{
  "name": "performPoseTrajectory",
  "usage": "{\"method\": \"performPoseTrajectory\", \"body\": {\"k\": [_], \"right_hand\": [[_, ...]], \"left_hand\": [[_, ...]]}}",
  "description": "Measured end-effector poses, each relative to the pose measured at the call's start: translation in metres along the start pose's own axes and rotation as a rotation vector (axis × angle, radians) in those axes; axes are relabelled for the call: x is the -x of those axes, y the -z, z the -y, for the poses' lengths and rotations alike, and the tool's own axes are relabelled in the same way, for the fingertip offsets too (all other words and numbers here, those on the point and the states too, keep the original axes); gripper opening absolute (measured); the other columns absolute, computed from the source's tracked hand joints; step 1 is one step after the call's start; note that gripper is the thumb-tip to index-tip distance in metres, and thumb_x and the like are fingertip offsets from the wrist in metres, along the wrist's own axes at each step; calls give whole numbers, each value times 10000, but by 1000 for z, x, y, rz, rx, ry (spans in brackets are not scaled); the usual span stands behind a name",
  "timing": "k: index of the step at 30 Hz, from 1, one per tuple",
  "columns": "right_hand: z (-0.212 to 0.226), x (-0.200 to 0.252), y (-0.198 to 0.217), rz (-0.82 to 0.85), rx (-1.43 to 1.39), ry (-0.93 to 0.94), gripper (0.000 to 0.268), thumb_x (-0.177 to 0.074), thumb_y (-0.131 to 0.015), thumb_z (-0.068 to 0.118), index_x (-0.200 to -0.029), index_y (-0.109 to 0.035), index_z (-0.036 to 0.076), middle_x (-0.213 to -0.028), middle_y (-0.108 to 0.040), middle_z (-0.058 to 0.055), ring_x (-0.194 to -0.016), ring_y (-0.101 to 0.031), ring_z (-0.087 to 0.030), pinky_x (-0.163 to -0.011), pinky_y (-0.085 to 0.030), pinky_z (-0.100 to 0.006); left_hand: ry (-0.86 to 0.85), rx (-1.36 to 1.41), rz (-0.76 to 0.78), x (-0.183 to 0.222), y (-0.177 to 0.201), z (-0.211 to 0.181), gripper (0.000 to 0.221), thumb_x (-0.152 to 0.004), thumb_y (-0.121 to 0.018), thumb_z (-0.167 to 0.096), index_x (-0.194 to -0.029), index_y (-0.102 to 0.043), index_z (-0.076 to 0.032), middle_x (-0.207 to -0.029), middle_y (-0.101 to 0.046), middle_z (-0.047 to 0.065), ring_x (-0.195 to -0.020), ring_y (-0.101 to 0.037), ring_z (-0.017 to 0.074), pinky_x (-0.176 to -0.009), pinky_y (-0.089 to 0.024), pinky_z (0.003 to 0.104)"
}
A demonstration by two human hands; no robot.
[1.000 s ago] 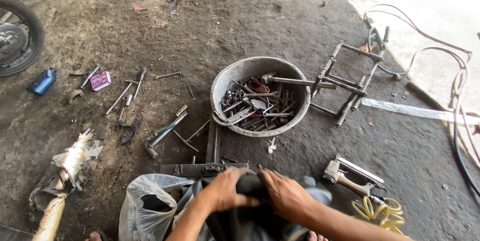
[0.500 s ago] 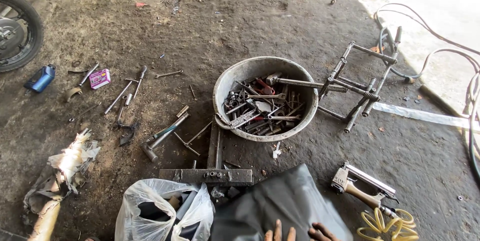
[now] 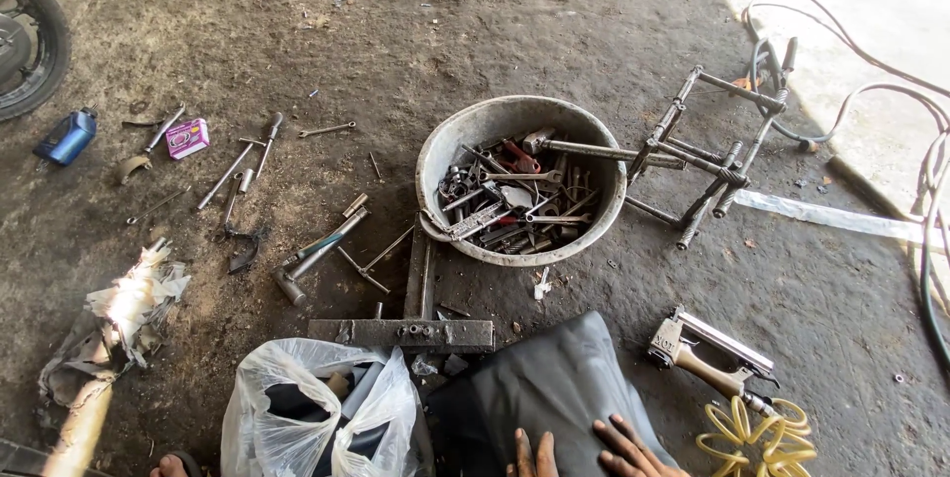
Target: Reupholstering a motorcycle seat by stretching a new cover over the frame and securing it with a pneumatic staple gun.
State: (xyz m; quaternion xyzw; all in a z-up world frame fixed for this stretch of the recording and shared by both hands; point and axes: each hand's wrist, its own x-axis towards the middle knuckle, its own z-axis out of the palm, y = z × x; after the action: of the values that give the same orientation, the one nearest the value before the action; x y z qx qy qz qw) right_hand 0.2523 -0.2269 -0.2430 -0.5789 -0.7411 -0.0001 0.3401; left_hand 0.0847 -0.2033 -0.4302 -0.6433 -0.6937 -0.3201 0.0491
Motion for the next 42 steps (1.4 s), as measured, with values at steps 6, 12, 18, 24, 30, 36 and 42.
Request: {"method": "performPoseTrajectory", "body": {"k": [6,12,18,24,30,36,42], "right_hand": [[30,-109,74,348,-113,-42,590,-889,-499,94,-1475,-431,95,-1634,-347,-113,-1396,-525,-288,-930,-646,-294],[79,-216,111,371,-36,-211,782,-760,-692,150,-1470,-368,104,-1524,-491,-105,-571,-779,-350,-485,-623,-467],[62,-249,112,399,66,-176,739,-792,-719,151,-1448,-400,31,-1492,-543,-87,-548,-774,-272,-448,-659,-372],[32,-249,100,359,21,-328,735,-765,-813,339,-1426,-505,245,-1074,-787,-107,-601,-807,-248,-511,-699,-358],[-1,-307,92,576,65,-340,728,-897,-712,316,-1540,-390,201,-1040,-771,-181,-822,-816,-298,-639,-731,-394],[-29,-339,81,611,46,-233,772,-848,-743,440,-1490,-459,118,-903,-778,-163,-715,-774,-279,-629,-661,-394],[-33,-345,83,648,-37,-244,809,-824,-756,455,-1499,-458,125,-1062,-769,-152,-829,-798,-255,-699,-708,-357]], "left_hand": [[-55,-99,956,-224,213,-56,804,-944,-500,-55,-1460,-213,-601,-1593,-384,-25,-818,-749,304,-798,-603,456],[-52,295,1201,-365,288,-84,953,-891,-741,-529,-1496,-201,-28,-1029,-744,256,-737,-834,317,-662,-741,375],[623,1191,1507,-395,293,-81,1002,-730,-481,-752,-1597,-315,-278,-1567,-481,141,-1225,-583,367,-902,-504,528],[520,1262,992,-313,283,-77,852,-887,-229,-676,-1641,-208,-279,-1049,-647,107,-693,-620,174,-649,-589,378],[743,1180,1144,-369,293,-49,564,-876,-580,-520,-1132,-783,-60,-952,-745,102,-893,-697,225,-816,-513,360],[65,663,929,-334,230,-8,360,-793,-828,-225,-1117,-741,-94,-1082,-807,76,-902,-806,195,-884,-658,295],[-179,833,715,-328,245,-41,297,-913,-674,-268,-1122,-651,-59,-1085,-728,101,-970,-738,277,-886,-600,433]]}}
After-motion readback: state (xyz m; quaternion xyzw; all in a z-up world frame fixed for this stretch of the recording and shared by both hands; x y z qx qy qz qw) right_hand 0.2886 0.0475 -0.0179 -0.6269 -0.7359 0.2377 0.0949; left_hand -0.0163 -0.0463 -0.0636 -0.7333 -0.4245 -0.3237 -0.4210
